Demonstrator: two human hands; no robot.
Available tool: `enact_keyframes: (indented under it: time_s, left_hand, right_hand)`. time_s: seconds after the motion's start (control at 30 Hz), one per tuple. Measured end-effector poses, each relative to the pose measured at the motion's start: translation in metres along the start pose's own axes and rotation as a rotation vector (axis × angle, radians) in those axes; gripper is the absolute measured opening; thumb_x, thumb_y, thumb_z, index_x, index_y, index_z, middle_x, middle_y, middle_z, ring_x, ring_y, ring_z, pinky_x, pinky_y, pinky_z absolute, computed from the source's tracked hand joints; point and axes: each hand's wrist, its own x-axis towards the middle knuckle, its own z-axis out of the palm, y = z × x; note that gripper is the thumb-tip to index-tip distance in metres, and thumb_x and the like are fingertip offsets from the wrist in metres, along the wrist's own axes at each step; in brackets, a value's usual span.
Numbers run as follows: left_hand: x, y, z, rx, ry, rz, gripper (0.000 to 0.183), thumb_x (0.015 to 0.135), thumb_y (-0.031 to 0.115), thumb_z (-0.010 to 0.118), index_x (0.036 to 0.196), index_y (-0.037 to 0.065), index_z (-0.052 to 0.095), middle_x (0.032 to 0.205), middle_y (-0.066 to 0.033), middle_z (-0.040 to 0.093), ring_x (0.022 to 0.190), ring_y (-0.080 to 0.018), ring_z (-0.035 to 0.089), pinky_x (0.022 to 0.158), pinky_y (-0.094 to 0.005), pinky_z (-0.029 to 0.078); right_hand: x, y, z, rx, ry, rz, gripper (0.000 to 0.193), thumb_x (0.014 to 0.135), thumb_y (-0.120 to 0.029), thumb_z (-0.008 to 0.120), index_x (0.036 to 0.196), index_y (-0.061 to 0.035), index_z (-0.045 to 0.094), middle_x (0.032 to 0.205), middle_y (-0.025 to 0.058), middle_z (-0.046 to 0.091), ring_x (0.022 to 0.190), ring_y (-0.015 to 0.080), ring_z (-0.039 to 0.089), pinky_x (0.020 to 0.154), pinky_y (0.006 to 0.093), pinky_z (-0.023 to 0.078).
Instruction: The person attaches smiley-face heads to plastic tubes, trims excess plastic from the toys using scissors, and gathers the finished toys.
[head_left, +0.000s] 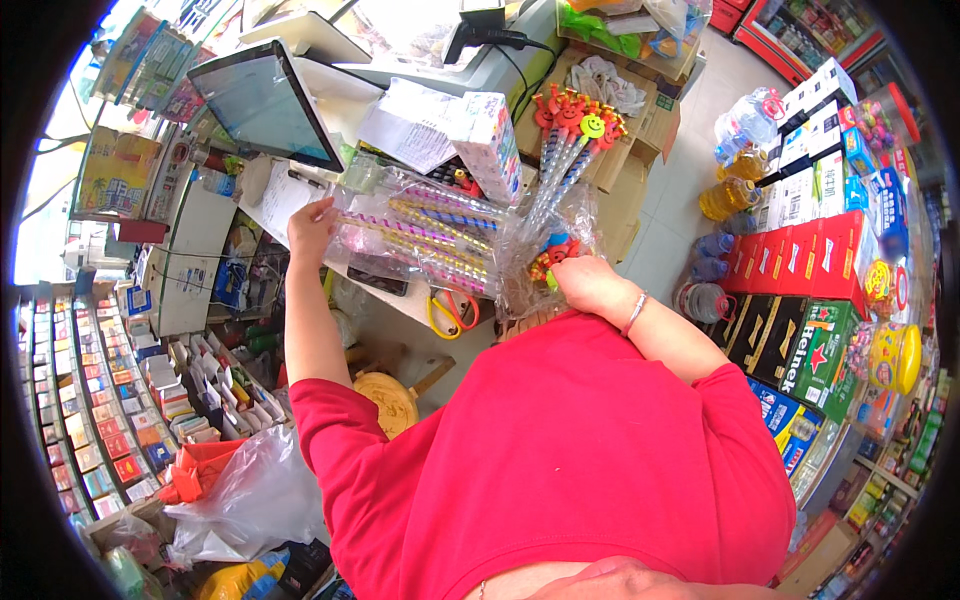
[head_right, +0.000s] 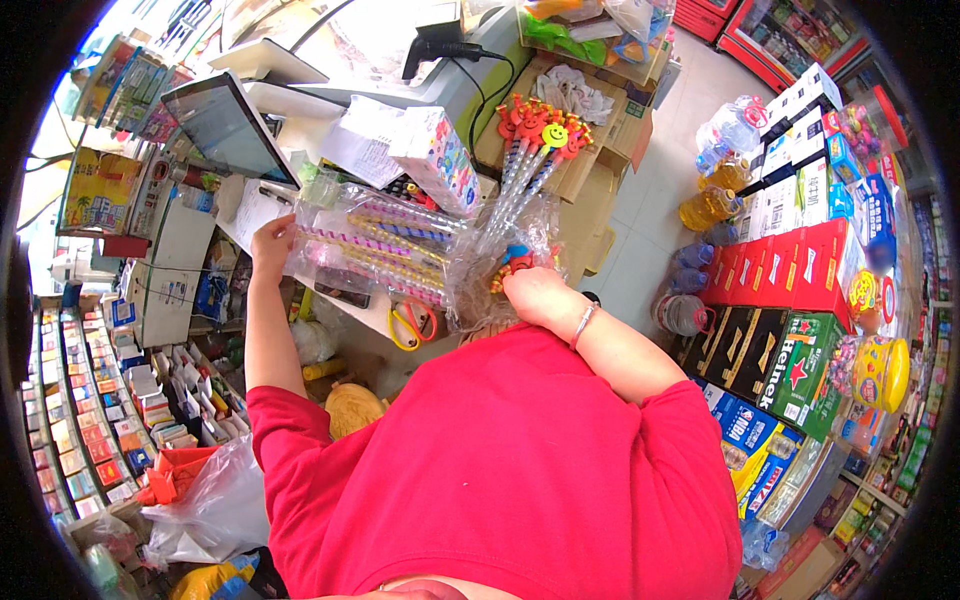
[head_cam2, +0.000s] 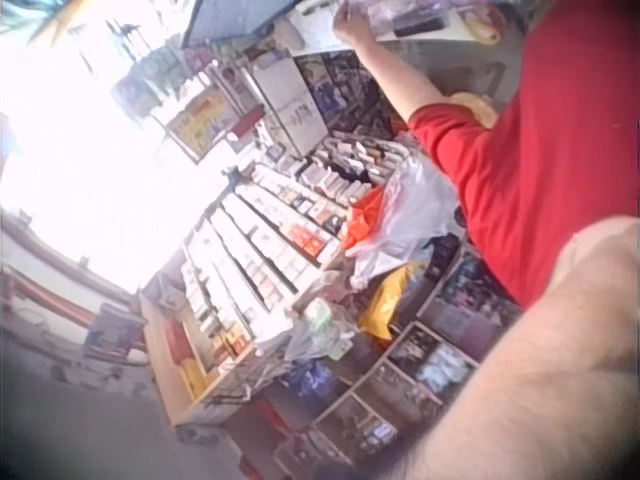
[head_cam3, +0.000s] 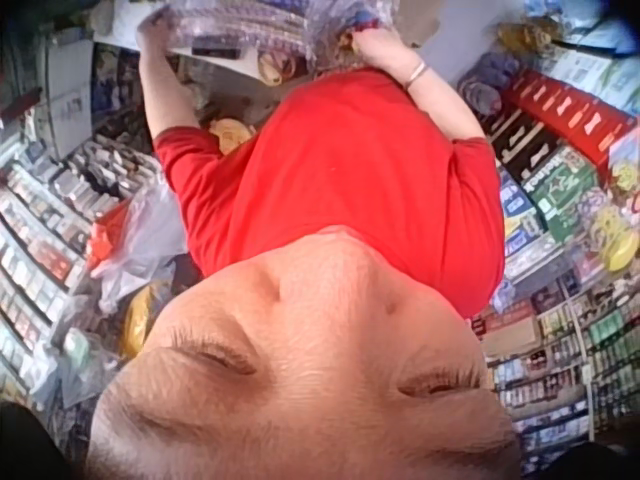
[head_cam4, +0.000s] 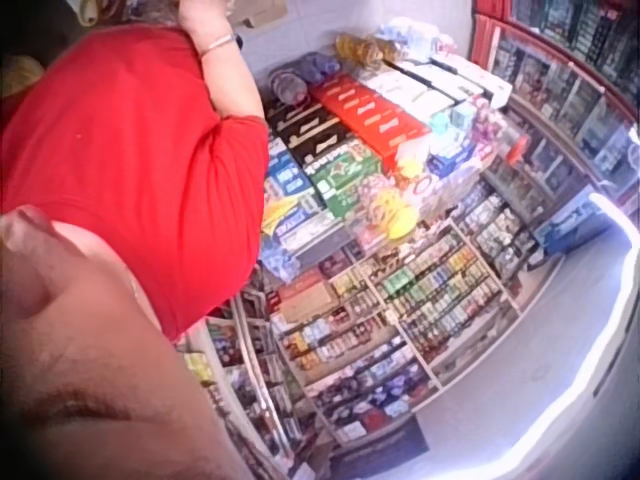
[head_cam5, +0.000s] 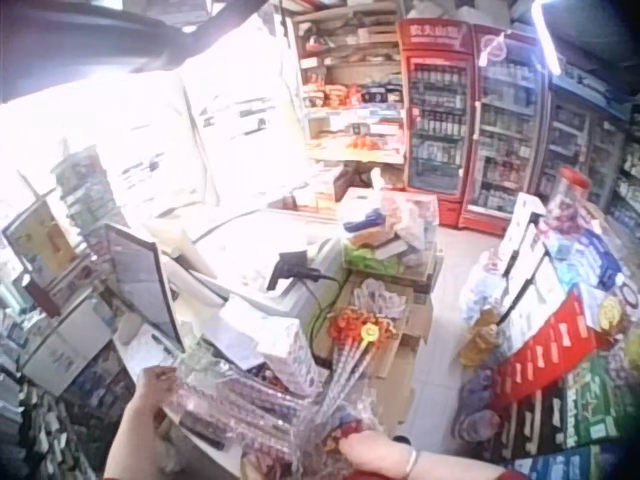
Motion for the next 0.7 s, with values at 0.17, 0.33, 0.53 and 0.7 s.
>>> enact_keyframes:
  time_s: [0.17, 0.33, 0.53, 0.7]
  left_hand:
    - [-0.021, 0.026, -0.029, -0.162, 0.062, -0.036, 0.028, 0.085, 0.009, 0.065, 0.112, 0.001, 0.062, 0.094, -0.0036, 0.064, 0.082, -0.0091, 0.06, 0.067, -0.0219, 0.05]
    - [-0.035, 0.029, -0.067, -0.327, 0.286, 0.183, 0.022, 0.088, 0.015, 0.062, 0.106, 0.002, 0.063, 0.088, -0.0022, 0.063, 0.075, -0.0076, 0.058, 0.065, -0.0214, 0.05]
    - [-0.085, 0.062, -0.135, -0.465, 0.693, 0.419, 0.022, 0.089, 0.012, 0.062, 0.105, -0.003, 0.062, 0.087, -0.0057, 0.063, 0.076, -0.0106, 0.058, 0.068, -0.0214, 0.048]
    - [-0.13, 0.076, -0.123, -0.542, 0.723, 0.412, 0.021, 0.089, 0.01, 0.061, 0.105, -0.003, 0.061, 0.094, -0.0074, 0.062, 0.081, -0.0117, 0.059, 0.07, -0.021, 0.049]
  right_hand:
    - [0.004, -0.001, 0.002, -0.041, -0.025, -0.041, 0.014, 0.074, -0.006, 0.053, 0.087, -0.0016, 0.058, 0.085, 0.016, 0.064, 0.083, 0.0342, 0.063, 0.066, 0.0442, 0.051]
    - [0.001, -0.009, -0.006, -0.048, -0.027, -0.022, 0.013, 0.077, -0.009, 0.052, 0.087, -0.0032, 0.058, 0.085, 0.016, 0.064, 0.082, 0.0352, 0.062, 0.066, 0.0444, 0.05]
    - [-0.01, -0.014, -0.019, 0.077, 0.126, -0.108, 0.013, 0.079, -0.012, 0.055, 0.087, -0.0033, 0.06, 0.085, 0.0159, 0.063, 0.083, 0.0354, 0.061, 0.071, 0.045, 0.049]
    - [-0.014, -0.032, -0.042, 0.339, 0.242, -0.298, 0.025, 0.082, -0.017, 0.057, 0.103, -0.0034, 0.062, 0.097, 0.0155, 0.064, 0.092, 0.034, 0.06, 0.079, 0.0409, 0.049]
